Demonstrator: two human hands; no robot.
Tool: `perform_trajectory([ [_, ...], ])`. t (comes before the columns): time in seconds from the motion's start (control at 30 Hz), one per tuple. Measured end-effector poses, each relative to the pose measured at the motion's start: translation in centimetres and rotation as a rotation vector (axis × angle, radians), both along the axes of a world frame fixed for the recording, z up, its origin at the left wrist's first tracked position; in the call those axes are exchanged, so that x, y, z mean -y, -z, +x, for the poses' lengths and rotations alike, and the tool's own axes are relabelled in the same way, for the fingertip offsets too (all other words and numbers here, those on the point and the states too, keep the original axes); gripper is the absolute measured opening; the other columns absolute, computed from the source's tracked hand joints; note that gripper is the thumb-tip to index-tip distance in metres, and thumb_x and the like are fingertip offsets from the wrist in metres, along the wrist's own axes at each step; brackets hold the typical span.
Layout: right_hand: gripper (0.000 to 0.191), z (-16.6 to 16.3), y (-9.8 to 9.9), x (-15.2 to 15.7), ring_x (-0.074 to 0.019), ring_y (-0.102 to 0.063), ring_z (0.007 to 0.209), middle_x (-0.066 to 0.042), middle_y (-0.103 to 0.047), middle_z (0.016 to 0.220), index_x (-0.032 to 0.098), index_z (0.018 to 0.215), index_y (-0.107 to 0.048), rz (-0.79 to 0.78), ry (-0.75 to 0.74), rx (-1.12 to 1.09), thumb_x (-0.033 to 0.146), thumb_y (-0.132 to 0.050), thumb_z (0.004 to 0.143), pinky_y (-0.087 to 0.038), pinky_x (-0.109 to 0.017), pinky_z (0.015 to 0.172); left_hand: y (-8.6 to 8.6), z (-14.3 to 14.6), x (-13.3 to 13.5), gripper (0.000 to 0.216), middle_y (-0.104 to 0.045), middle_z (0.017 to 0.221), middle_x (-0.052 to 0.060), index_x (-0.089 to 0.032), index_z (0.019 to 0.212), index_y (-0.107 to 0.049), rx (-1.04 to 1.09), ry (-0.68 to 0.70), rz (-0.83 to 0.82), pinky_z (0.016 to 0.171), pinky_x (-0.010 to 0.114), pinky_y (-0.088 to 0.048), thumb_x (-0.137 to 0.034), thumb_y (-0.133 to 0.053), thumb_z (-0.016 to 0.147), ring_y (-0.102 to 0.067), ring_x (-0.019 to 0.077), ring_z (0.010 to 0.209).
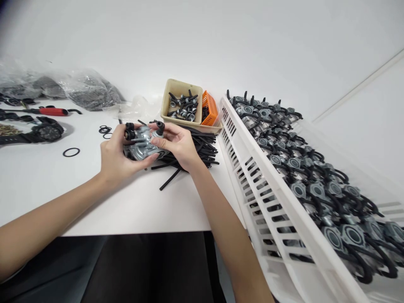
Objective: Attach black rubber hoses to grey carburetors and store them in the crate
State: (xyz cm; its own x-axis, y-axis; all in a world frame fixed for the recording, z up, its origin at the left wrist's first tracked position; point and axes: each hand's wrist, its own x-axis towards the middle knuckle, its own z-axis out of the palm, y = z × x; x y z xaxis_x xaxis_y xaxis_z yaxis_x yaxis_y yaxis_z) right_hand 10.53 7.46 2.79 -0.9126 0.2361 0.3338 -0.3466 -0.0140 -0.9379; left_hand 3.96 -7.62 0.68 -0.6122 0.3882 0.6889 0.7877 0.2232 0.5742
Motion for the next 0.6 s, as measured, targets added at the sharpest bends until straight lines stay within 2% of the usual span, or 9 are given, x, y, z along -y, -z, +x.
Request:
perform_trajectory([
  [0.13, 0.039, 0.02, 0.00, -0.08, -0.0172, -0.062, 0.086, 0.000, -0.067, 0.088, 0.022, 0.088, -0.069, 0.036, -0.009, 0.009, 0.044, -0.084, 0.060, -0.052, -0.034, 0.084, 0.03, 0.01, -0.01, 0.060, -0.072, 0.088, 0.004, -0.023, 0.105, -0.051, -0.012, 0.001, -0.006, 0.070, 0.032, -0.057, -0.052, -0.077, 0.060, -0.072, 0.0243, 0.082],
  [0.33, 0.038, -0.19, -0.09, 0.23, -0.0141, -0.058, 0.081, 0.002, -0.061, 0.084, 0.021, 0.077, -0.062, 0.074, 0.050, -0.048, 0.044, -0.085, 0.058, -0.051, -0.030, 0.079, 0.08, 0.06, 0.00, 0.062, -0.072, 0.089, 0.003, -0.023, 0.108, -0.051, -0.053, -0.019, -0.049, 0.066, 0.030, -0.056, -0.054, -0.077, 0.060, -0.071, 0.0215, 0.074],
  [0.5, 0.037, -0.23, -0.07, 0.36, -0.0143, -0.057, 0.080, 0.002, -0.061, 0.081, 0.022, 0.078, -0.064, 0.096, 0.082, -0.023, 0.045, -0.085, 0.058, -0.051, -0.029, 0.076, 0.12, 0.07, 0.03, 0.062, -0.071, 0.087, 0.004, -0.024, 0.107, -0.051, -0.063, -0.023, -0.058, 0.066, 0.031, -0.056, -0.056, -0.076, 0.060, -0.070, 0.0223, 0.075],
  [0.6, 0.037, -0.24, -0.04, 0.39, -0.0148, -0.059, 0.081, 0.001, -0.064, 0.085, 0.021, 0.082, -0.067, 0.092, 0.051, -0.021, 0.045, -0.084, 0.060, -0.051, -0.030, 0.078, 0.12, 0.08, 0.02, 0.062, -0.070, 0.086, 0.003, -0.024, 0.107, -0.051, -0.051, -0.024, -0.059, 0.064, 0.030, -0.056, -0.055, -0.077, 0.060, -0.070, 0.0216, 0.073],
])
